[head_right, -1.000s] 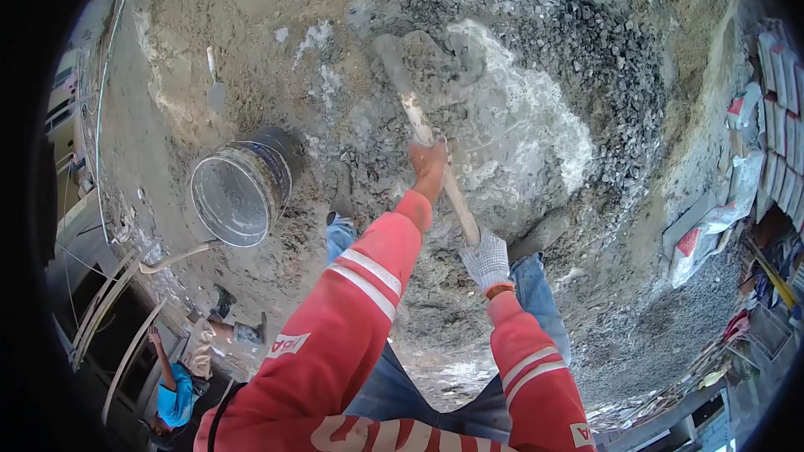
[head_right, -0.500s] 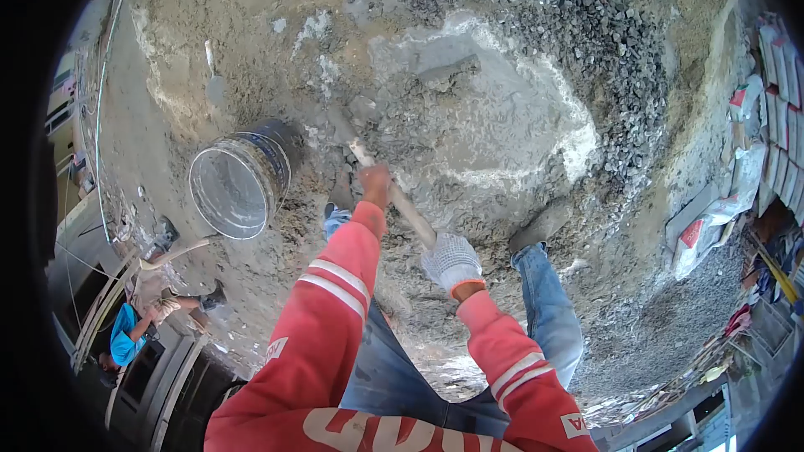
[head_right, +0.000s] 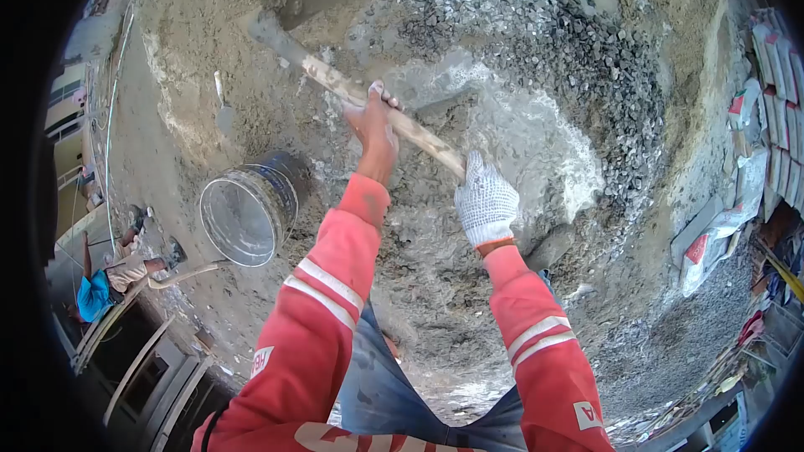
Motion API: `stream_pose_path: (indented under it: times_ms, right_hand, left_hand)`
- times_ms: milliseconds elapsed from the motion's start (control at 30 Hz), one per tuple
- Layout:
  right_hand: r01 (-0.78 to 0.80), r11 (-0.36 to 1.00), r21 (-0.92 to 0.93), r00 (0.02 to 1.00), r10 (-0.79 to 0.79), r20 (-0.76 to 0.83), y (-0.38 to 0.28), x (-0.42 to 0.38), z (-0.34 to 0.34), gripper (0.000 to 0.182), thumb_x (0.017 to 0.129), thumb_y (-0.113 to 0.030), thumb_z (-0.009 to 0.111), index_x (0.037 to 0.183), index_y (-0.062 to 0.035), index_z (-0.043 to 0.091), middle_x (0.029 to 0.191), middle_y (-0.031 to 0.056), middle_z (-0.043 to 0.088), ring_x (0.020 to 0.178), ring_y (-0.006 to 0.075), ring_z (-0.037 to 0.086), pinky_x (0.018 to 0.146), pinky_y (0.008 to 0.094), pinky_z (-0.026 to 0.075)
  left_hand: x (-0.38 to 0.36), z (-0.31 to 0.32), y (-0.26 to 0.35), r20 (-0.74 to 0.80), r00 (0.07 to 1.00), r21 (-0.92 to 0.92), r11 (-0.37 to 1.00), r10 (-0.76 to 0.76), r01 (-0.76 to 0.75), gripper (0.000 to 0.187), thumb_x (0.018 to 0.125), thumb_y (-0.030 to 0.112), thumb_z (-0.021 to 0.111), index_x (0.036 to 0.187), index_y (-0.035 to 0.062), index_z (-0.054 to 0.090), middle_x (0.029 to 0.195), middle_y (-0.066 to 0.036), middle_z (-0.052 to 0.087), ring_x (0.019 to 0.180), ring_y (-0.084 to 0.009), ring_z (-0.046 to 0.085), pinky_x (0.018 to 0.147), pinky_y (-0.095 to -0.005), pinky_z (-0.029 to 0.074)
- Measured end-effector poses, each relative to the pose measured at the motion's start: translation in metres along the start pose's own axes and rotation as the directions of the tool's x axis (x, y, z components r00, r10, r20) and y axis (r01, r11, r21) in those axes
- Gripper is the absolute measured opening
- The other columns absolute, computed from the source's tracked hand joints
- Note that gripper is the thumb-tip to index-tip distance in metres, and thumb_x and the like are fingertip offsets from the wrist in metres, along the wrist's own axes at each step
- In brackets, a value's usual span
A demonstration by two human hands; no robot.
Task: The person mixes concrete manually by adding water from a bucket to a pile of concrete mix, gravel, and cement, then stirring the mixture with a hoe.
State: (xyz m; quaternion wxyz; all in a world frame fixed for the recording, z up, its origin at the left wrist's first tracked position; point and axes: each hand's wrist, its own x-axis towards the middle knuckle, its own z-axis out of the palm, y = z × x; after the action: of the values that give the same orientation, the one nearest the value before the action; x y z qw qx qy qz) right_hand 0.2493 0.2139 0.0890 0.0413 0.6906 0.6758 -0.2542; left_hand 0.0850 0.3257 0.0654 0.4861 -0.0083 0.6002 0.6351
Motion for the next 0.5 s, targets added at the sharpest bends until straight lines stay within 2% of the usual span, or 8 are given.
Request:
stream_pose_path:
  times_ms: [33,100,167,200,233,300,400,500]
  right_hand:
    - [0.0,1.0,-0.03,0.991,-0.004,-0.136,-0.012,0.027,-0.004,0.042,0.079,-0.022,0.064,0.118,-0.0074,0.053,0.083,0.0163,0.066,0.076,0.0324,0.066,0.068,0.0415,0.053]
    - [-0.141,0.988,0.055,0.987,0.145,-0.072,-0.032,0.07,-0.014,0.041,0.081,-0.019,0.061,0.118,-0.0038,0.052,0.091,0.0191,0.066,0.082,0.0339,0.066,0.07,0.0426,0.053]
    - [-0.291,0.936,0.196,0.955,0.274,0.112,-0.045,0.089,0.007,0.039,0.083,-0.018,0.059,0.117,0.0003,0.052,0.099,0.0228,0.065,0.09,0.0371,0.065,0.075,0.0449,0.053]
    - [-0.341,0.898,0.277,0.937,0.301,0.177,-0.056,0.085,0.029,0.039,0.084,-0.018,0.058,0.117,0.0021,0.051,0.1,0.0243,0.065,0.092,0.0385,0.065,0.077,0.0457,0.053]
    - [-0.388,0.853,0.349,0.917,0.318,0.241,-0.066,0.079,0.052,0.04,0.084,-0.019,0.058,0.116,0.0039,0.05,0.101,0.0259,0.065,0.095,0.04,0.064,0.079,0.0464,0.052]
    - [-0.487,0.776,0.4,0.866,0.372,0.333,-0.074,0.057,0.07,0.044,0.083,-0.021,0.059,0.118,0.0044,0.049,0.098,0.0269,0.065,0.096,0.0406,0.063,0.082,0.0463,0.052]
    - [-0.446,0.831,0.332,0.864,0.301,0.405,-0.057,0.019,0.043,0.054,0.079,-0.025,0.064,0.119,0.0059,0.046,0.094,0.0278,0.065,0.091,0.0407,0.064,0.079,0.0472,0.052]
    - [-0.331,0.905,0.268,0.896,0.213,0.389,-0.034,-0.04,0.052,0.063,0.078,-0.03,0.066,0.125,0.0061,0.044,0.088,0.027,0.065,0.084,0.0409,0.065,0.074,0.0476,0.052]
  left_hand:
    - [0.02,0.024,-0.003,0.055,0.998,0.002,1.0,0.009,-0.009,0.043,0.089,-0.002,0.053,0.124,0.004,0.029,0.074,-0.005,0.05,0.053,-0.0126,0.046,0.048,-0.0304,0.043]
    - [0.064,0.06,-0.026,0.103,0.995,0.094,0.996,-0.003,-0.007,0.037,0.088,0.001,0.056,0.118,0.001,0.035,0.07,-0.005,0.051,0.051,-0.0138,0.048,0.046,-0.0317,0.044]
    - [0.116,0.063,-0.063,0.099,0.994,0.201,0.98,-0.035,0.015,0.035,0.087,0.003,0.058,0.116,-0.0032,0.04,0.068,-0.006,0.052,0.049,-0.015,0.049,0.045,-0.0326,0.044]
    - [0.143,0.048,-0.083,0.179,0.984,0.641,0.761,-0.017,-0.103,0.043,0.082,0.009,0.063,0.118,-0.0059,0.042,0.081,-0.014,0.058,0.066,-0.0241,0.058,0.057,-0.0372,0.049]
    - [0.158,0.032,-0.098,0.26,0.965,0.906,0.356,-0.043,-0.228,0.053,0.078,0.015,0.068,0.119,-0.0086,0.045,0.095,-0.022,0.065,0.082,-0.0333,0.067,0.069,-0.0418,0.054]
    - [0.142,0.005,-0.109,0.176,0.979,0.941,0.308,-0.104,-0.137,0.047,0.073,0.02,0.07,0.106,-0.0099,0.054,0.105,-0.028,0.063,0.097,-0.0393,0.064,0.08,-0.0421,0.052]
    - [0.129,-0.038,-0.139,0.102,0.987,0.895,0.446,-0.124,-0.036,0.045,0.074,0.016,0.069,0.108,-0.0096,0.054,0.102,-0.027,0.064,0.096,-0.039,0.064,0.081,-0.0414,0.052]
    - [0.037,-0.056,-0.107,-0.019,0.986,0.871,0.481,-0.165,0.097,0.05,0.075,0.013,0.069,0.114,-0.0101,0.049,0.103,-0.027,0.063,0.099,-0.0396,0.062,0.087,-0.0409,0.049]
